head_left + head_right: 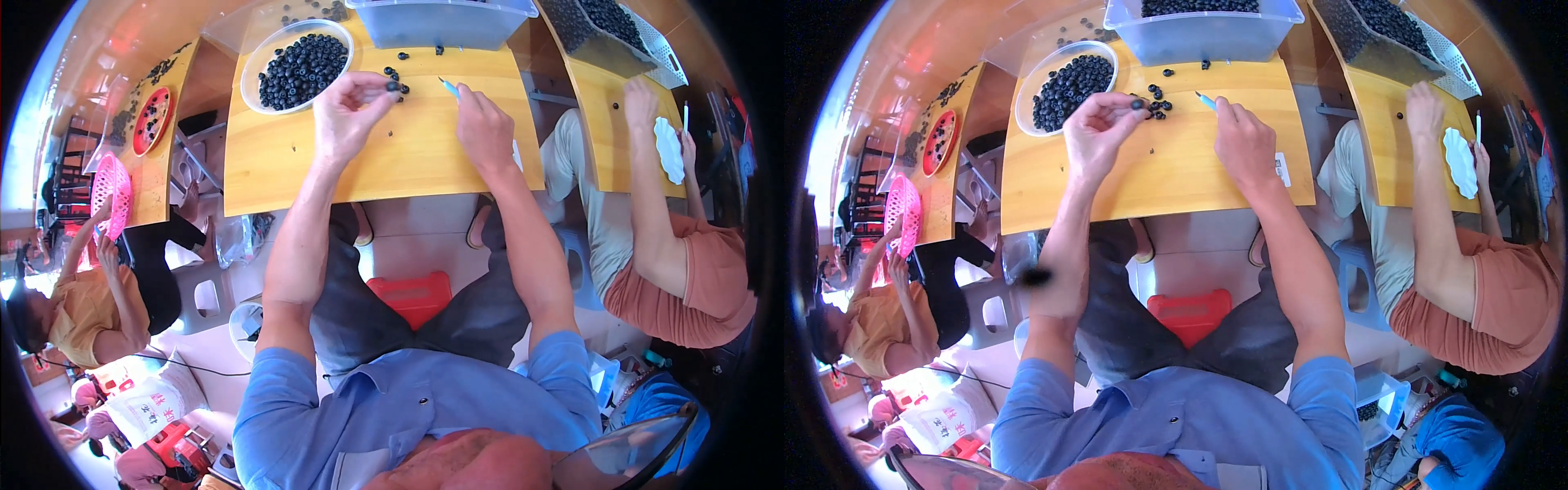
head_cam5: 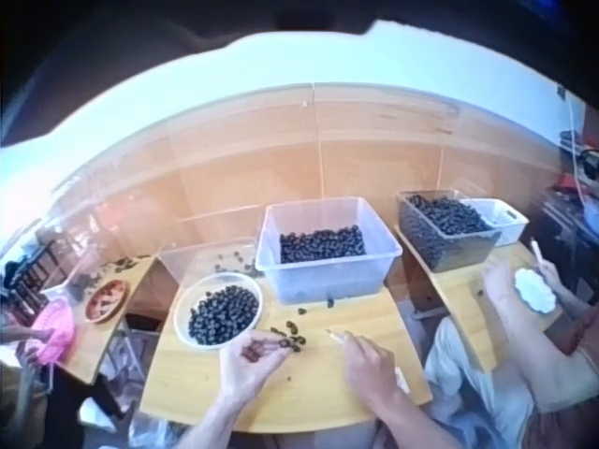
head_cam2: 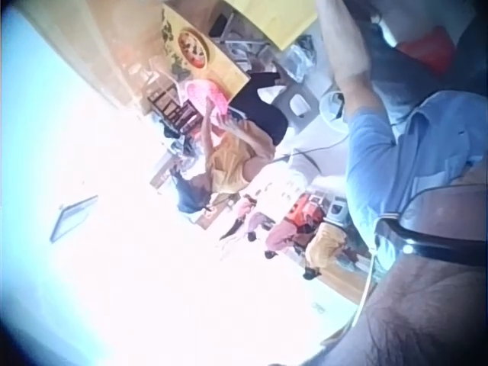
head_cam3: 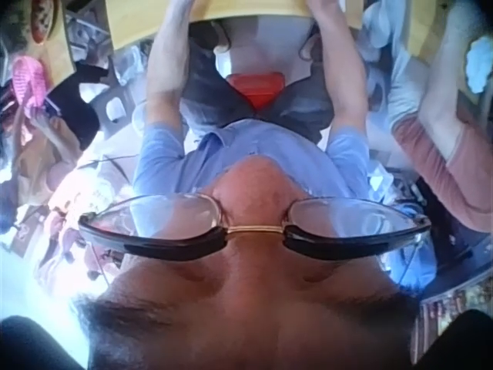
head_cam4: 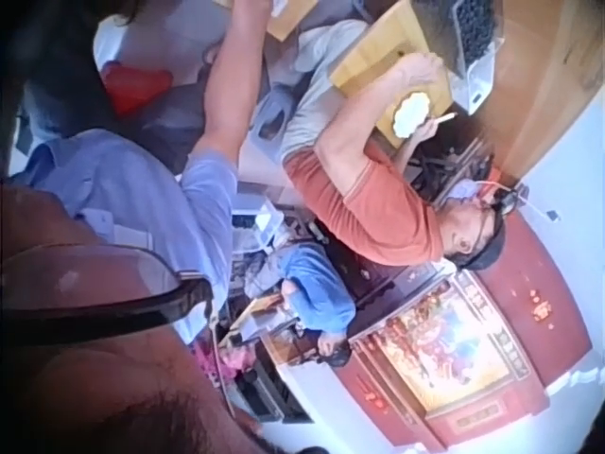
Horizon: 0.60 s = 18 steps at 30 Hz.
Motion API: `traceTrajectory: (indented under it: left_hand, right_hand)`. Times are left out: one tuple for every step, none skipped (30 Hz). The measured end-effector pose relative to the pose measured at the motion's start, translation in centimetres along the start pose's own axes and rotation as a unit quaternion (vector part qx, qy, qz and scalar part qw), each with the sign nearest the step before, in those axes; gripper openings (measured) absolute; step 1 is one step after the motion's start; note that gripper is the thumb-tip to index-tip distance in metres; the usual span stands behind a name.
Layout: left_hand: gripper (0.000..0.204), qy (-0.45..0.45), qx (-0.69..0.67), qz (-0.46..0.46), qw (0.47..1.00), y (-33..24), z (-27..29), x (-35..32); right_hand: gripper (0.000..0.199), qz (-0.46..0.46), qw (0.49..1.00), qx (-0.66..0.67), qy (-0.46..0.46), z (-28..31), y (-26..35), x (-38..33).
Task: The person trims small black parts with a utility knife and places them on the table, swaps the container of parts, and continues trimming parts.
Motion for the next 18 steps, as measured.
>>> traceTrajectory:
  left_hand:
    - [0.02,-0.021,0.046,-0.01,0.999,-0.7,0.8,0.3]
    - [0.02,-0.07,0.077,-0.033,0.994,-0.6,2.3,0.8]
    - [0.02,-0.125,0.113,-0.057,0.984,-0.7,4.2,1.4]
    - [0.022,-0.16,0.125,-0.06,0.977,-0.7,6.0,1.9]
    - [0.023,-0.195,0.137,-0.062,0.969,-0.7,7.8,2.3]
    - [0.03,-0.197,0.249,-0.071,0.946,-1.3,8.8,2.8]
    - [0.03,-0.198,0.251,-0.071,0.945,-1.1,9.1,2.9]
    - [0.033,-0.169,0.382,-0.157,0.895,-1.5,8.9,3.0]
    - [0.035,-0.136,0.502,-0.239,0.82,-1.9,8.5,2.9]
    - [0.035,-0.112,0.459,-0.22,0.854,-1.7,7.2,2.8]
    - [0.031,-0.069,0.432,-0.141,0.888,-1.1,6.1,2.6]
    - [0.029,-0.024,0.434,-0.146,0.889,-0.6,5.4,2.1]
    - [0.027,0.022,0.435,-0.149,0.888,0.1,4.6,1.6]
    - [0.027,0.044,0.456,-0.113,0.882,0.9,4.1,1.3]
    - [0.026,0.066,0.475,-0.078,0.874,1.6,3.7,1.2]
    - [0.025,0.082,0.497,-0.06,0.862,2.2,3.6,1.1]
    - [0.025,0.083,0.497,-0.061,0.862,2.5,3.6,1.0]
    - [0.025,0.088,0.518,-0.04,0.85,2.9,3.6,1.0]
  right_hand:
    - [0.028,-0.001,1.0,0.005,0.0,0.0,-0.1,-0.1]
    - [0.027,-0.003,1.0,0.01,0.0,-0.1,-0.3,-0.2]
    - [0.027,-0.001,1.0,0.015,-0.002,0.0,0.0,0.1]
    - [0.027,-0.003,1.0,0.016,-0.008,0.1,0.0,0.2]
    - [0.027,-0.004,1.0,0.018,-0.013,0.2,0.1,0.3]
    - [0.027,-0.004,1.0,0.02,-0.013,0.2,0.0,0.3]
    - [0.027,0.0,1.0,0.022,-0.015,0.2,-0.1,0.3]
    - [0.028,0.004,1.0,0.023,-0.017,0.2,-0.2,0.3]
    - [0.028,0.006,1.0,0.025,-0.017,0.2,-0.3,0.2]
    - [0.027,0.004,1.0,0.019,-0.007,0.1,-0.6,0.0]
    - [0.027,0.002,1.0,0.012,0.004,0.0,-0.7,-0.1]
    - [0.027,0.002,1.0,0.013,0.003,0.1,-0.6,0.1]
    - [0.026,0.006,1.0,0.016,-0.003,0.3,-0.5,0.2]
    - [0.025,0.01,1.0,0.018,-0.01,0.4,-0.3,0.2]
    - [0.025,0.009,1.0,0.018,-0.01,0.4,-0.2,0.2]
    - [0.024,0.009,1.0,0.023,-0.006,0.4,-0.1,0.3]
    - [0.024,0.008,1.0,0.028,-0.003,0.4,0.0,0.3]
    - [0.024,0.007,1.0,0.026,-0.004,0.4,-0.1,0.3]
Point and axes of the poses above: each hand's wrist, its own x-axis towards the middle knuckle, its own z-axis out of the back of the hand, y = z × x, the point moved 3 cm from there along x, towards the middle knuckle, and after that the axes turned 10 degrees about -x, right-handed, at the moved point
